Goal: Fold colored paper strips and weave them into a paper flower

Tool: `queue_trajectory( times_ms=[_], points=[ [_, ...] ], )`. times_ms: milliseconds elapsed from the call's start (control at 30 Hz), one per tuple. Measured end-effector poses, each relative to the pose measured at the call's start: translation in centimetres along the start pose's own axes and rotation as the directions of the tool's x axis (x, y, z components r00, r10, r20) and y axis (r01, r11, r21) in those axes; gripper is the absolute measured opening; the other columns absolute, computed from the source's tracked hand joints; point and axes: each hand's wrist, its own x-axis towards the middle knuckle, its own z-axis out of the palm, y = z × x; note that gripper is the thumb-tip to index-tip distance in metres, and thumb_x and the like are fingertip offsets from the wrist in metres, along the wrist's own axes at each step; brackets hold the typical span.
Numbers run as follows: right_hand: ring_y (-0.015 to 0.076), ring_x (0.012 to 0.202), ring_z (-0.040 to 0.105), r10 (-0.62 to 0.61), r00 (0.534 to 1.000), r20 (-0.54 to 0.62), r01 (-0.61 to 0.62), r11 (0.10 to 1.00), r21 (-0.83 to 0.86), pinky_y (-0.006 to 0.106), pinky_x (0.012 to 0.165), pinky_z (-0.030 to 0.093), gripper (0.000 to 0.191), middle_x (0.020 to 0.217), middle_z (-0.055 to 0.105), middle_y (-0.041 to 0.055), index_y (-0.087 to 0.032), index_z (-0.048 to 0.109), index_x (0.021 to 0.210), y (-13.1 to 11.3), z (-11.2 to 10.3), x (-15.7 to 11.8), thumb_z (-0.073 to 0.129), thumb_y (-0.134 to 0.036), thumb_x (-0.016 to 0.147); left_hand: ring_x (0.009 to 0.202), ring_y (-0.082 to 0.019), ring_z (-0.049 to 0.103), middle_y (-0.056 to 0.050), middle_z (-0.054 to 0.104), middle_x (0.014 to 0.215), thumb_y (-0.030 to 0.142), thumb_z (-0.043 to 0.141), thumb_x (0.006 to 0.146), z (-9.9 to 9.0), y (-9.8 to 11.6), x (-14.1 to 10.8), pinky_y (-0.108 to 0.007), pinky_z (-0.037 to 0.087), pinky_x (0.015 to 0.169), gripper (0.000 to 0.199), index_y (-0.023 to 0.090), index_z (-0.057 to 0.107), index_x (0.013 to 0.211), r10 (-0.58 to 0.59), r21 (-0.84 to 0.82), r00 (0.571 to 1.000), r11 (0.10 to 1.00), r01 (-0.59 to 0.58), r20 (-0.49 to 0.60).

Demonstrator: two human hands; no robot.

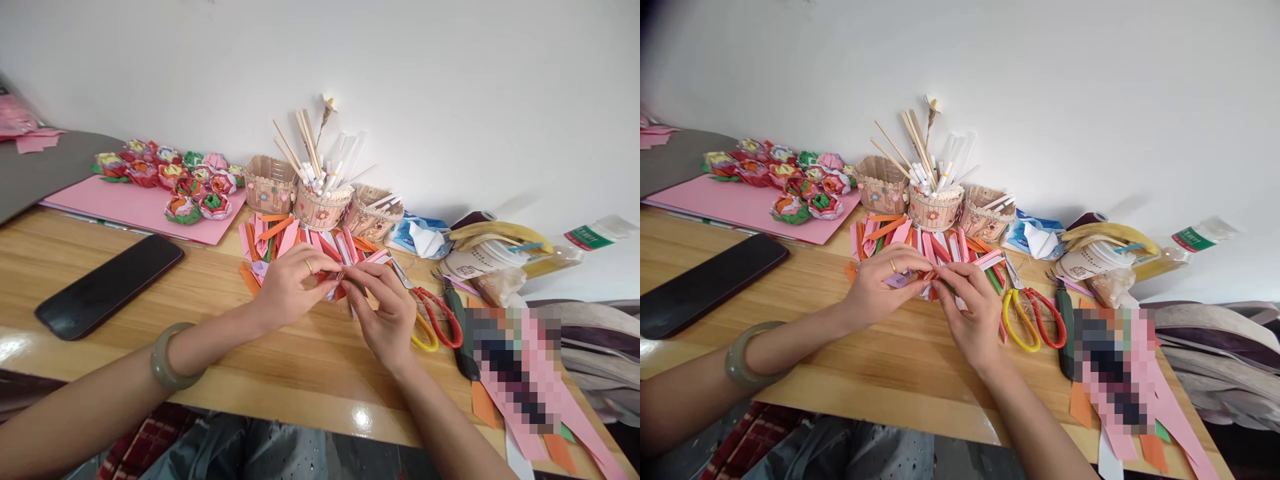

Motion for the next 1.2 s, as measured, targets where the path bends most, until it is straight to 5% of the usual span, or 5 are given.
queue_trajectory(
  times_ms=[200, 800, 1200],
  points=[
    [0.0168, 0.082, 0.061, -0.117, 0.992, -0.046, 0.115, 0.992, -0.045, 0.031, 0.073, 0.051, 0.034, 0.093, 0.064, 0.0050, -0.027, 0.062, 0.105, -0.15, 0.05, -0.33, 0.057, -0.009, 0.078, 0.081, -0.017, 0.060, -0.007, 0.068, 0.080, 0.017, 0.061, 0.074, -0.01, 0.01, -0.12, -0.033, 0.050, 0.074, 0.009, 0.018, 0.065, 0.082, 0.049, -0.013, 0.998, 0.999, -0.050, -0.050],
    [0.0159, 0.084, 0.063, -0.217, 0.970, -0.112, 0.207, 0.974, -0.091, 0.030, 0.076, 0.053, 0.035, 0.095, 0.066, 0.0060, -0.023, 0.062, 0.102, 0.53, 0.44, -0.64, 0.060, -0.002, 0.074, 0.080, -0.016, 0.061, -0.007, 0.065, 0.079, 0.016, 0.063, 0.073, 0.14, -0.47, -0.31, -0.031, 0.050, 0.073, 0.007, 0.015, 0.062, 0.079, 0.042, -0.008, 0.994, 0.999, -0.043, -0.099],
    [0.0150, 0.086, 0.058, 0.100, 0.994, -0.045, -0.089, 0.976, 0.198, 0.026, 0.066, 0.054, 0.017, 0.092, 0.060, 0.0049, -0.022, 0.064, 0.087, 0.12, 0.22, -0.16, 0.061, -0.009, 0.076, 0.077, -0.016, 0.060, -0.005, 0.066, 0.074, 0.010, 0.061, 0.074, -0.09, -0.25, 0.00, -0.031, 0.050, 0.071, 0.008, 0.015, 0.058, 0.079, 0.232, 0.059, 0.971, 0.972, -0.228, -0.060]
  ],
)
